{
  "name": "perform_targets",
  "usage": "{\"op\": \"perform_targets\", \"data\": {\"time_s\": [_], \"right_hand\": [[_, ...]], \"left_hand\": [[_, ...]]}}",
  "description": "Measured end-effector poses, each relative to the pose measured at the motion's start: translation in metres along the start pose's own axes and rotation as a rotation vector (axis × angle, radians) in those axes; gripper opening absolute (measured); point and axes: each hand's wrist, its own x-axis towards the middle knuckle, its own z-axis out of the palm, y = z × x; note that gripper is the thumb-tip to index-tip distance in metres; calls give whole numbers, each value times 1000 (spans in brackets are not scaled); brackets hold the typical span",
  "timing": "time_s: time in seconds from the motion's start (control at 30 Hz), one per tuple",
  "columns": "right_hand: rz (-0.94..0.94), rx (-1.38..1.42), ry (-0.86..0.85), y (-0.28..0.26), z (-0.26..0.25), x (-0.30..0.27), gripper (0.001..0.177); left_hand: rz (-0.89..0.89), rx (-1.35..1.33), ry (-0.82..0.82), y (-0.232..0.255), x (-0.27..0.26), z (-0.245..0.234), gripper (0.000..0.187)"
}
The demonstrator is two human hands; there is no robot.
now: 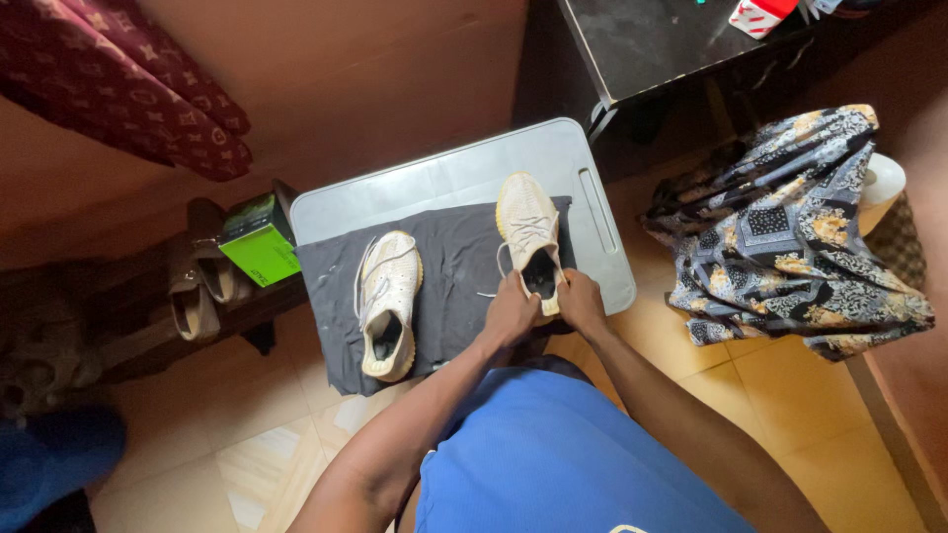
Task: The person removes the laces from a pair of white sneakers placed on a plastic bin, then re-laces one shoe by threading the laces through the eyelets and tying them. The second shoe remains unlaced on the bin.
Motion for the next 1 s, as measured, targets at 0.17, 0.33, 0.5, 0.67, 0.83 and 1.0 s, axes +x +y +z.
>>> {"op": "perform_targets", "data": {"time_s": [0.17,0.33,0.5,0.67,0.83,1.0], "right_hand": [[-141,-1,78,-72,-47,-38,50],[-565,-9,330,-128,-74,-93,38],[-695,228,15,-145,-64,-104,24],[-709,176,-337,-147,-47,-100,22],[-596,97,-468,-157,-39,-110,26],[-618,161,-479,-173,-40,-123,25]], "left_hand": [[143,-79,-83,-23,4,-8,47],[-96,-420,-162,-40,-8,-37,37],[-121,-622,223,-48,-33,-83,25],[-160,-614,548,-35,-73,-124,22],[-99,-432,757,-16,-96,-156,20],[-34,-370,900,-16,-88,-193,17]]}}
